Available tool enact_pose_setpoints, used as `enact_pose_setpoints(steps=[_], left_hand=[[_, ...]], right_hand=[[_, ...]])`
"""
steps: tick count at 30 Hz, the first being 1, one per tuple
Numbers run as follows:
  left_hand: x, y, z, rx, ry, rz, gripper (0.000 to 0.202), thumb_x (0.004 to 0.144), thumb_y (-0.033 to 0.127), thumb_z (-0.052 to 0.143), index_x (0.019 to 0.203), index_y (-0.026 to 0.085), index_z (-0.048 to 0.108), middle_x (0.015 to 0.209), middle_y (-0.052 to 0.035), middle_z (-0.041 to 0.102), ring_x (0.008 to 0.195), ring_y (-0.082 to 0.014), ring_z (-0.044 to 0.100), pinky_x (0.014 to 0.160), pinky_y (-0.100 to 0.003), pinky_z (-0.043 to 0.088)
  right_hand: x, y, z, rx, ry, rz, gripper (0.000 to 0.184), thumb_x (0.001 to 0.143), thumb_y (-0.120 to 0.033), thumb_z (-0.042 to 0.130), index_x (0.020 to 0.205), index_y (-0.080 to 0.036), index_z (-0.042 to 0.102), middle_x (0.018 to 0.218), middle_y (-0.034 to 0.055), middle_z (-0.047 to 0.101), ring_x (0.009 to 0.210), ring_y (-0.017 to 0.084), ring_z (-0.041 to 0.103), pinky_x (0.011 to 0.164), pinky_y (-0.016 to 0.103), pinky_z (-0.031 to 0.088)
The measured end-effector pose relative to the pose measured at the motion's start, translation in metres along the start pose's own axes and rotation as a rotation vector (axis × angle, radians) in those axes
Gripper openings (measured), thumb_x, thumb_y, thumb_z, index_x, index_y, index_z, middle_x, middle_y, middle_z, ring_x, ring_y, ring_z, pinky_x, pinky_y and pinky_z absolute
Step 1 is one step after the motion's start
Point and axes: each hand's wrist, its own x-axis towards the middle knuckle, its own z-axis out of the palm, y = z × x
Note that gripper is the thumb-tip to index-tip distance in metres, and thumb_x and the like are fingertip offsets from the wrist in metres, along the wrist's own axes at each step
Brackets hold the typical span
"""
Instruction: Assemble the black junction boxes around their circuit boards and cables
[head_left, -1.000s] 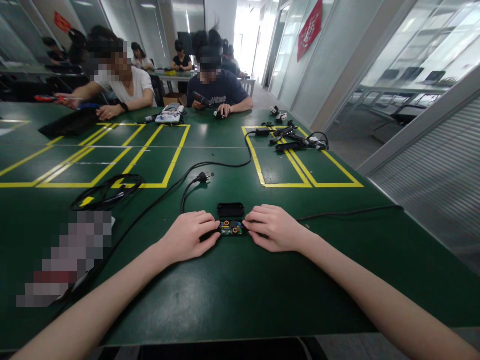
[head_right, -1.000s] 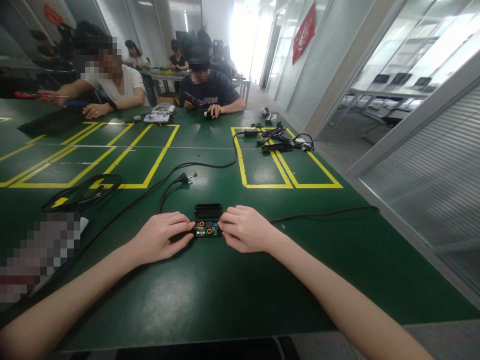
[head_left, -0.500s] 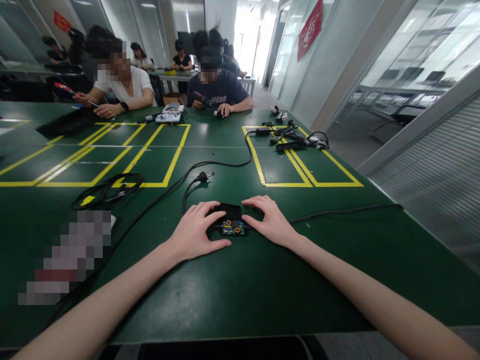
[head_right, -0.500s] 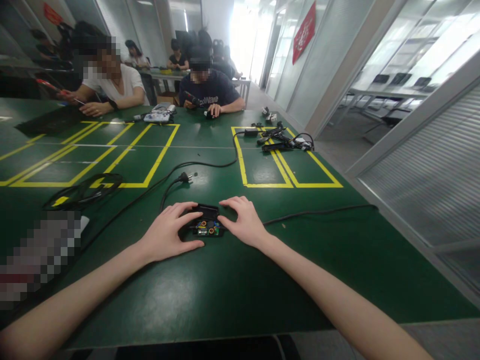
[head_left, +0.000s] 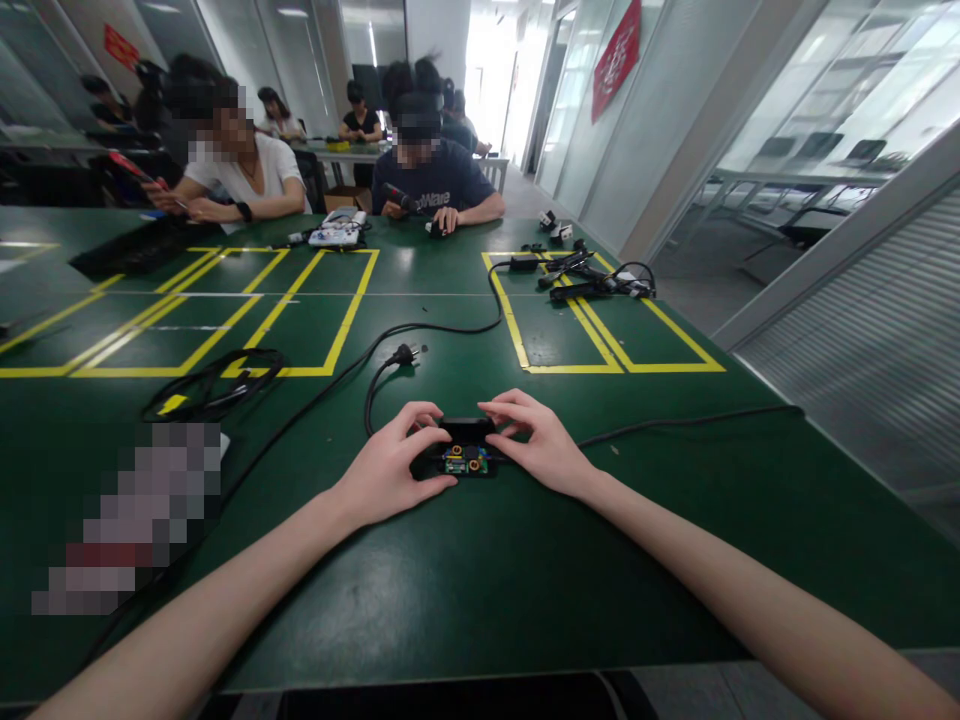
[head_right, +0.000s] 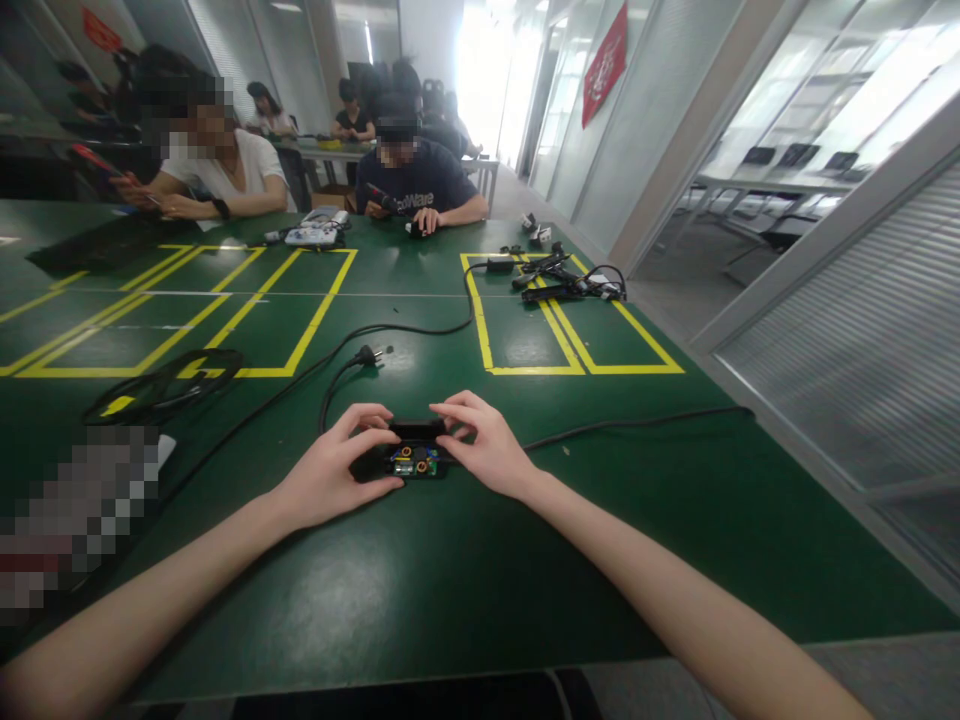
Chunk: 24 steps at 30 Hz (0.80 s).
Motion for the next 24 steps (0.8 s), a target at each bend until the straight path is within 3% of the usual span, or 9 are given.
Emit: enact_pose_setpoints(steps=[4,8,13,24], left_hand=[[0.0006,-0.0005,-0.0001,-0.05,0.0,-0.084,0.047,0.077,0.024,0.087,0.114,0.023,0.058,0.134,-0.0106,0.06,0.12,-0.0277,0.067,0.097,-0.042,0.062],[0.0013,-0.0021,0.0012,-0.131,0.005,-0.105,0.049,0.078,0.023,0.086,0.113,0.024,0.053,0.13,-0.0084,0.063,0.114,-0.0244,0.068,0.093,-0.039,0.062],[0.0007,-0.0029,0.002,-0.201,-0.039,-0.16,0.058,0.08,0.022,0.084,0.128,0.025,0.05,0.12,-0.0045,0.067,0.104,-0.0218,0.071,0.094,-0.041,0.063],[0.0012,-0.0014,0.0016,-0.215,-0.026,-0.159,0.056,0.079,0.023,0.083,0.126,0.024,0.052,0.118,-0.0048,0.068,0.101,-0.022,0.071,0.091,-0.04,0.063]], right_hand=[[0.001,-0.0025,0.0011,0.126,0.014,0.094,0.021,0.086,-0.027,0.074,0.106,-0.02,0.079,0.108,0.0072,0.071,0.092,0.019,0.072,0.08,0.034,0.067],[0.0011,-0.0046,0.0015,0.2,0.044,0.18,0.023,0.082,-0.028,0.078,0.103,-0.019,0.078,0.098,0.0053,0.075,0.09,0.02,0.074,0.081,0.035,0.067],[0.0003,-0.0056,0.002,0.232,0.036,0.203,0.022,0.08,-0.027,0.078,0.1,-0.02,0.078,0.098,0.0054,0.078,0.092,0.02,0.076,0.081,0.035,0.068],[-0.0002,-0.0069,0.0014,0.261,0.03,0.201,0.024,0.08,-0.031,0.081,0.101,-0.021,0.077,0.098,0.0048,0.079,0.091,0.021,0.078,0.083,0.037,0.069]])
